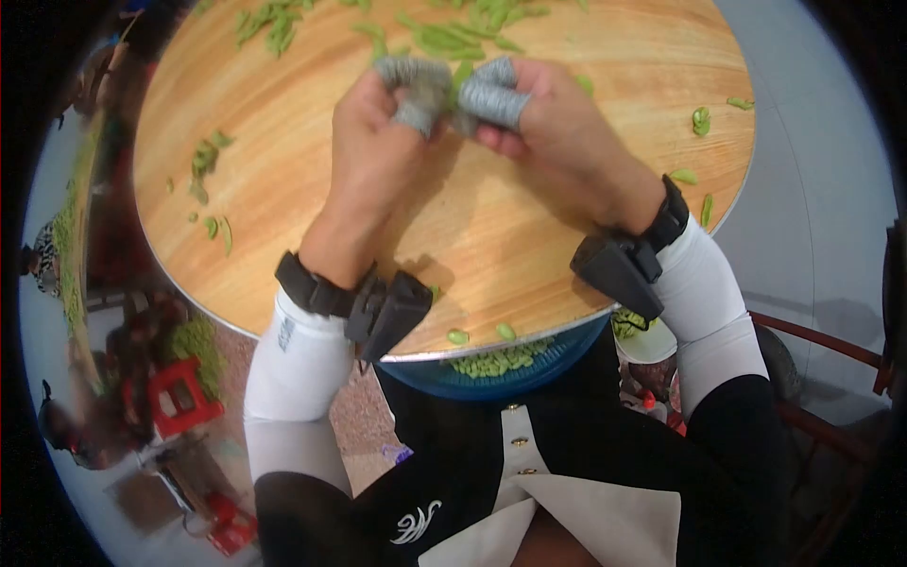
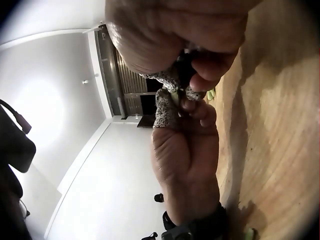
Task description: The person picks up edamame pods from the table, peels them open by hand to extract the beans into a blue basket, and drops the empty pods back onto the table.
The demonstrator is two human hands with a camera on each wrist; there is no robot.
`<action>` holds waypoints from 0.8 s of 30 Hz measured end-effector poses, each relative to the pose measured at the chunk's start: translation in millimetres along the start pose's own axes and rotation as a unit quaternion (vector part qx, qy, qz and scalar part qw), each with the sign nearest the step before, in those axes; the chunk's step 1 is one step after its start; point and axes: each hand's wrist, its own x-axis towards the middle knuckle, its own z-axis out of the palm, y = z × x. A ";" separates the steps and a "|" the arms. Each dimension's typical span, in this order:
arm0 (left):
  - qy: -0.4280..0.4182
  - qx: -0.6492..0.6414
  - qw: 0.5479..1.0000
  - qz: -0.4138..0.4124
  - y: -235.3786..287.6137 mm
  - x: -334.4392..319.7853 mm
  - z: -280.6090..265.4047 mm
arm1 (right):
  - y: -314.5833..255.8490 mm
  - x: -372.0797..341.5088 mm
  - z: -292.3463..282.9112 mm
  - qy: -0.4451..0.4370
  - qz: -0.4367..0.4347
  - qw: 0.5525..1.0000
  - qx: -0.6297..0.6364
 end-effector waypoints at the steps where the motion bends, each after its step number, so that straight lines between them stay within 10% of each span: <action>1: 0.006 0.000 1.000 -0.010 0.7 -1.1 0.5 | 0.0 -0.9 -0.2 -0.003 0.010 1.000 0.004; 9: -0.045 0.472 0.862 0.178 13.8 -5.6 4.0 | -5.1 -3.4 -5.3 -0.001 0.004 0.999 0.041; 17: -0.002 0.275 0.931 0.240 2.0 -4.7 4.9 | -10.4 -8.3 4.4 -0.007 -0.091 0.995 0.044; 24: -0.011 -0.107 0.994 -0.014 6.2 -4.5 9.9 | -6.1 -8.5 4.3 0.010 -0.178 0.982 -0.066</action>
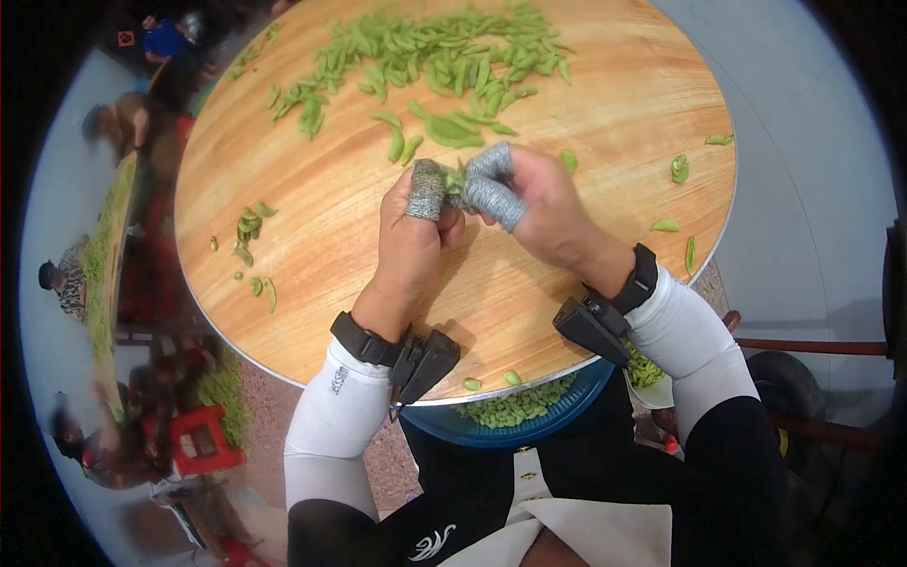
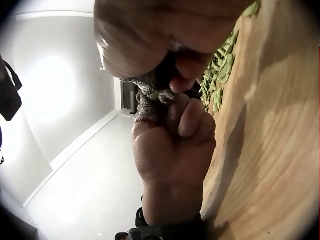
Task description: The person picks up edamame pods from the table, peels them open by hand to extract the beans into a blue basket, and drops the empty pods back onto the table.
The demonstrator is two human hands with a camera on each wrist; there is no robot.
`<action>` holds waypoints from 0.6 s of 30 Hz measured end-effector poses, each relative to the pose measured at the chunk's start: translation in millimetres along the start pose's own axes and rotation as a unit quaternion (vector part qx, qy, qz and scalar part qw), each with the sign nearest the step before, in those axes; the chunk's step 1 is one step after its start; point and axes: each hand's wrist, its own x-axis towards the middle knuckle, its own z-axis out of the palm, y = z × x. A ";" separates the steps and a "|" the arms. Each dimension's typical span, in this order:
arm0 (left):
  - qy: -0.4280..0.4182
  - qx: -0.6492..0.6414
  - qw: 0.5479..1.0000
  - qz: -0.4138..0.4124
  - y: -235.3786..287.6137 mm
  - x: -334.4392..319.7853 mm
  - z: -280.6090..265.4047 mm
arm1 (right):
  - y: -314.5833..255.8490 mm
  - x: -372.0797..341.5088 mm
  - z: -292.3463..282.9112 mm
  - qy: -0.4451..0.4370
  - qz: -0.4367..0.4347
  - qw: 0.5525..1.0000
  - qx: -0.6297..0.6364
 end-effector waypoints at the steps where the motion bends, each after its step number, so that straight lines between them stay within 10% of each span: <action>1: -0.017 -0.073 0.996 -0.040 -0.5 1.2 -2.5 | 0.5 0.0 0.1 -0.004 -0.022 0.999 -0.024; 6: -0.040 -0.189 0.971 -0.141 0.3 0.9 -7.2 | -3.6 2.5 -5.0 -0.024 0.063 0.998 0.002; 10: -0.066 0.126 0.990 0.020 2.0 -0.1 3.0 | -13.7 4.8 -7.9 -0.001 0.195 0.972 0.131; 18: -0.113 -0.025 0.992 -0.055 -0.4 0.5 -9.5 | -2.3 1.7 -8.6 -0.032 0.043 0.999 0.002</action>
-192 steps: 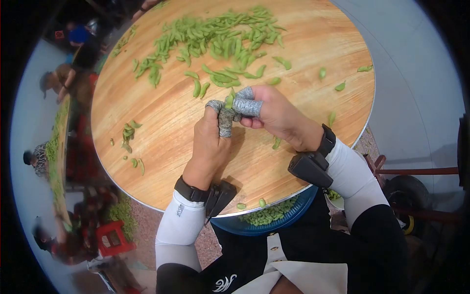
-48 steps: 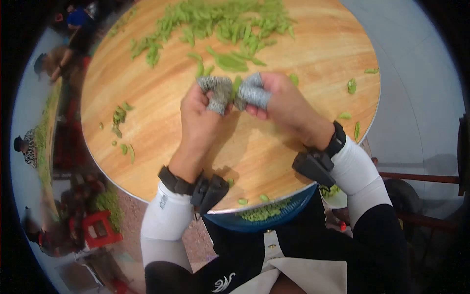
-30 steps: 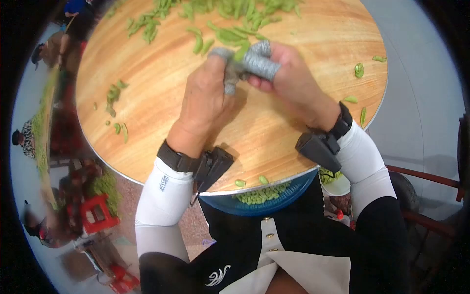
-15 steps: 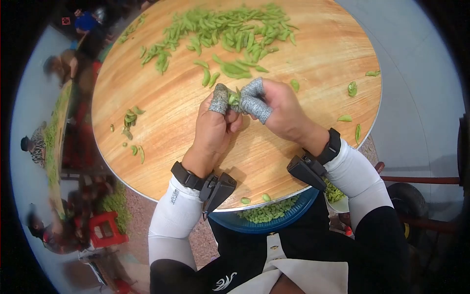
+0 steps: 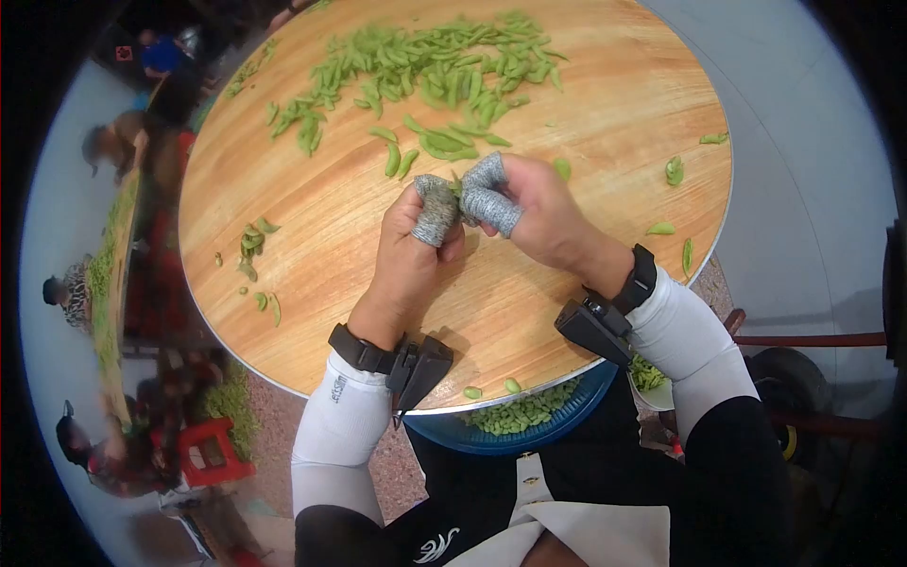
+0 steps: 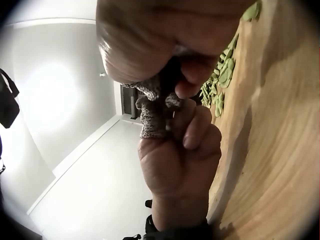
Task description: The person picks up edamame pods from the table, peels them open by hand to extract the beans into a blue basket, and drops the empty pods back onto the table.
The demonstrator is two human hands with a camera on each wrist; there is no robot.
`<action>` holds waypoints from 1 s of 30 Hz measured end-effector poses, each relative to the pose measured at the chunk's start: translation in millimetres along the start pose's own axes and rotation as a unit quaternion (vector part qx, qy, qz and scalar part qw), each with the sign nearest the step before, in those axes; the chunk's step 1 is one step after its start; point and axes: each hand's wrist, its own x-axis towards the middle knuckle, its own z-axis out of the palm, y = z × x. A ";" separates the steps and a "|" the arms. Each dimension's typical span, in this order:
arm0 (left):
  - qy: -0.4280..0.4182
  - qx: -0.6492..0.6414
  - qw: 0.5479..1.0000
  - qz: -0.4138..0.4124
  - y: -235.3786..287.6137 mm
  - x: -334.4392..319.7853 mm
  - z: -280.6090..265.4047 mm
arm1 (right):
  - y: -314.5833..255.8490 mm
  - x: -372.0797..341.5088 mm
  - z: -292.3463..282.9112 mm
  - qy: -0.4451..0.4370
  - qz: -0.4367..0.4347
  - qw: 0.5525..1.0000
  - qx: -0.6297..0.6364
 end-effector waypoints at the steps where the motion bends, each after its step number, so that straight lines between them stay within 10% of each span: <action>1: -0.001 0.000 1.000 -0.001 -0.5 0.3 -0.8 | 0.7 -0.5 -0.4 -0.008 -0.031 0.998 -0.051; 4: 0.017 -0.135 0.990 -0.039 0.2 1.3 -2.0 | -0.2 -0.9 -1.5 -0.016 -0.120 0.981 -0.150; 15: 0.050 0.342 0.935 0.076 -3.1 1.2 -5.5 | 7.9 5.4 -5.1 0.026 0.022 0.999 -0.011; 23: 0.062 0.272 0.953 0.116 -4.9 2.7 -3.9 | 13.7 4.1 0.6 0.037 0.088 0.992 0.080; 30: 0.153 0.273 0.948 0.050 -12.2 2.4 -4.1 | 20.7 4.0 2.8 0.006 -0.148 0.950 -0.276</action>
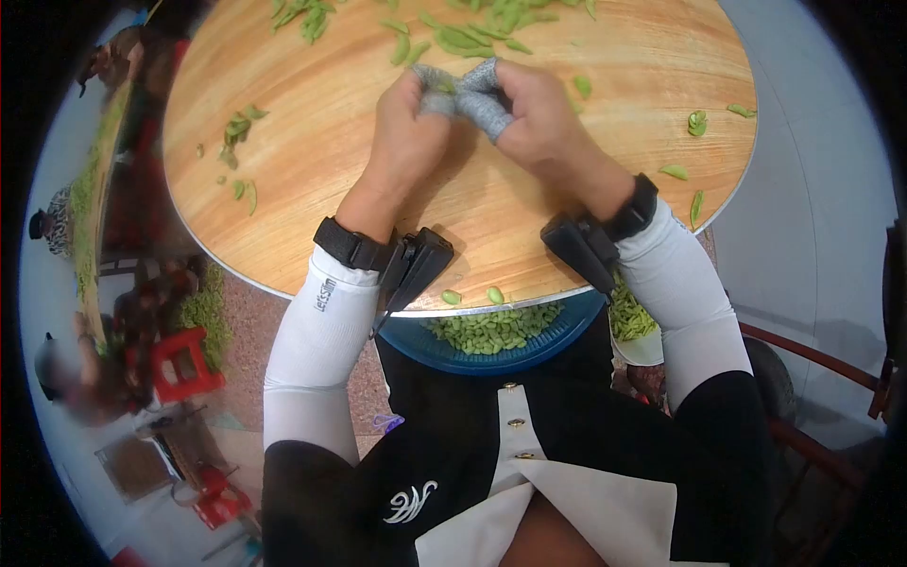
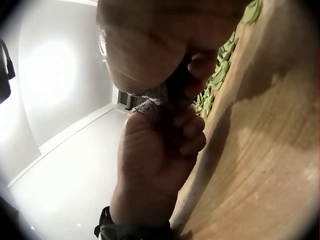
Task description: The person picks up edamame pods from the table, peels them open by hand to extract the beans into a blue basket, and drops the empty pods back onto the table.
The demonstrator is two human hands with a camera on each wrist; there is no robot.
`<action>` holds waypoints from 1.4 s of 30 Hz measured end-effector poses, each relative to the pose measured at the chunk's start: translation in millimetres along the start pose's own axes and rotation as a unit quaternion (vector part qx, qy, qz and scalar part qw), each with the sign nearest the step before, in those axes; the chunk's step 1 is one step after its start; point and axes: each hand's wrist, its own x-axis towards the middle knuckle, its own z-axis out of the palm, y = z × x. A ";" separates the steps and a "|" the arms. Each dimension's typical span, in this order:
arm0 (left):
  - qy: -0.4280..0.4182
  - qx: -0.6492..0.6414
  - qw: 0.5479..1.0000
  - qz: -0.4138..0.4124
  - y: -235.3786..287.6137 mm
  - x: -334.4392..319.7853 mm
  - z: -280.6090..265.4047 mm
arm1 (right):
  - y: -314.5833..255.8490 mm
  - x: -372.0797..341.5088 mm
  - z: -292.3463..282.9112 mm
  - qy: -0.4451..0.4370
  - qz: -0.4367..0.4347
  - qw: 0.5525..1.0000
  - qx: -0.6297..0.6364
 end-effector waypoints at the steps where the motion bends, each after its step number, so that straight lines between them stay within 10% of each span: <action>1: -0.013 0.022 1.000 -0.012 -1.3 -1.4 -0.6 | 2.1 -1.2 1.5 0.000 0.000 1.000 0.002; 11: -0.170 0.068 0.983 -0.023 13.2 -67.7 -22.0 | 22.9 -11.2 -77.7 0.107 0.168 0.972 0.124; 21: -0.411 0.034 0.898 0.151 47.0 -136.8 13.2 | 29.9 -92.5 -190.9 0.073 0.210 0.912 -0.345; 28: -0.247 0.113 0.960 0.066 79.5 -58.2 -6.6 | -1.6 -36.5 -77.8 -0.090 -0.007 0.973 -0.214; 34: -0.064 0.364 0.909 0.194 24.8 45.5 -45.4 | 22.2 -15.3 -98.3 -0.208 0.084 0.908 -0.353; 36: -0.032 0.261 0.962 0.078 10.0 61.7 -56.0 | 49.7 -19.4 -137.4 -0.096 0.125 0.902 -0.401; 42: 0.067 0.371 0.919 0.119 -38.7 97.9 -78.2 | 103.4 40.1 -203.4 0.082 0.341 0.929 -0.118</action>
